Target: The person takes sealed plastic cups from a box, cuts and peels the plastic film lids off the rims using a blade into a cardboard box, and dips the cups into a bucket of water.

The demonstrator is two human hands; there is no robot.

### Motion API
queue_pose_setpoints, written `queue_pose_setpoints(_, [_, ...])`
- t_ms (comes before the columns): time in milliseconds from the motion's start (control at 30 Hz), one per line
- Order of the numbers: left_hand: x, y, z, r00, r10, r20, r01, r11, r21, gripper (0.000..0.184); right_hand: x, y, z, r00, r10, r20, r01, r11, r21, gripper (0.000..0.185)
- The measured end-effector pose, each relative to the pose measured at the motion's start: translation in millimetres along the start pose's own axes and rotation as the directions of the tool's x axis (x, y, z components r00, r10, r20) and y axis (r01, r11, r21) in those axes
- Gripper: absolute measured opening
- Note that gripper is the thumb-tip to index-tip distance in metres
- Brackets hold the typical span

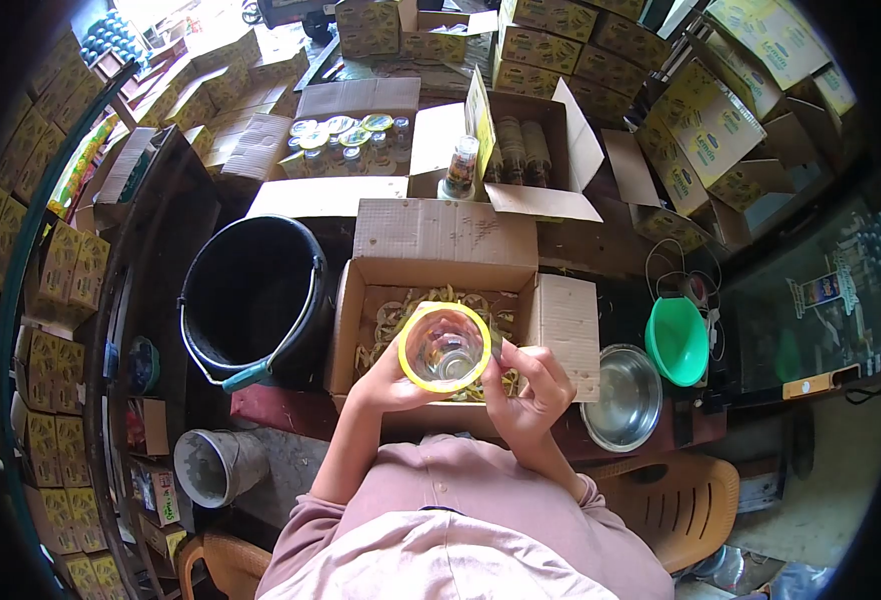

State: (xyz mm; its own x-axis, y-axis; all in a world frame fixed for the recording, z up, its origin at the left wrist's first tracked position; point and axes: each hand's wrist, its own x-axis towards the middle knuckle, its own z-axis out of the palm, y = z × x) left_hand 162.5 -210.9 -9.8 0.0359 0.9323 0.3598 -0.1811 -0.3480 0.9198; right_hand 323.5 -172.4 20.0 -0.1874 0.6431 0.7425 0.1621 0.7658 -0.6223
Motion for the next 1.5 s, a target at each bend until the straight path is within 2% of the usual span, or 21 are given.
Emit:
queue_pose_setpoints(133, [-0.6,-1.9,-1.3,0.999,-0.039,0.024,0.038,0.998,0.052,0.071,1.9,0.3,-0.2,1.0,-0.028,-0.012,0.028,0.999,-0.034,0.028])
queue_pose_setpoints(233, [1.4,5.0,-0.2,0.998,-0.014,0.053,0.01,0.997,0.079,0.066,2.0,2.1,-1.0,1.0,-0.028,-0.005,0.028,0.998,-0.059,0.029])
queue_pose_setpoints(467, [-0.7,3.4,-0.2,0.994,-0.054,0.092,0.051,0.998,0.034,0.067,4.5,5.8,-3.3,1.0,0.027,0.013,-0.027,0.999,-0.023,0.028])
queue_pose_setpoints(667, [-0.5,2.8,1.1,0.996,-0.071,0.045,0.07,0.997,0.039,0.071,2.3,9.1,-4.6,0.99,0.133,-0.048,-0.132,0.991,0.022,0.024])
queue_pose_setpoints(767, [-0.1,-3.4,0.1,1.0,0.014,0.003,-0.014,1.0,0.027,0.073,-0.5,14.5,-5.4,0.985,0.162,-0.055,-0.159,0.986,0.046,0.023])
queue_pose_setpoints(900, [-2.9,-6.1,-0.8,1.0,0.003,-0.02,-0.003,0.999,0.042,0.073,-3.2,18.5,-6.9,0.981,0.189,-0.042,-0.184,0.978,0.094,0.023])
queue_pose_setpoints(1200, [-1.3,-0.3,2.6,1.0,0.007,0.002,-0.007,0.999,0.039,0.071,-1.8,5.2,-4.6,0.994,0.101,0.038,-0.105,0.99,0.098,0.024])
queue_pose_setpoints(1500, [-0.4,2.2,3.4,0.998,-0.027,0.065,0.022,0.997,0.071,0.067,1.7,3.2,-4.2,0.999,0.046,0.021,-0.046,0.999,-0.028,0.026])
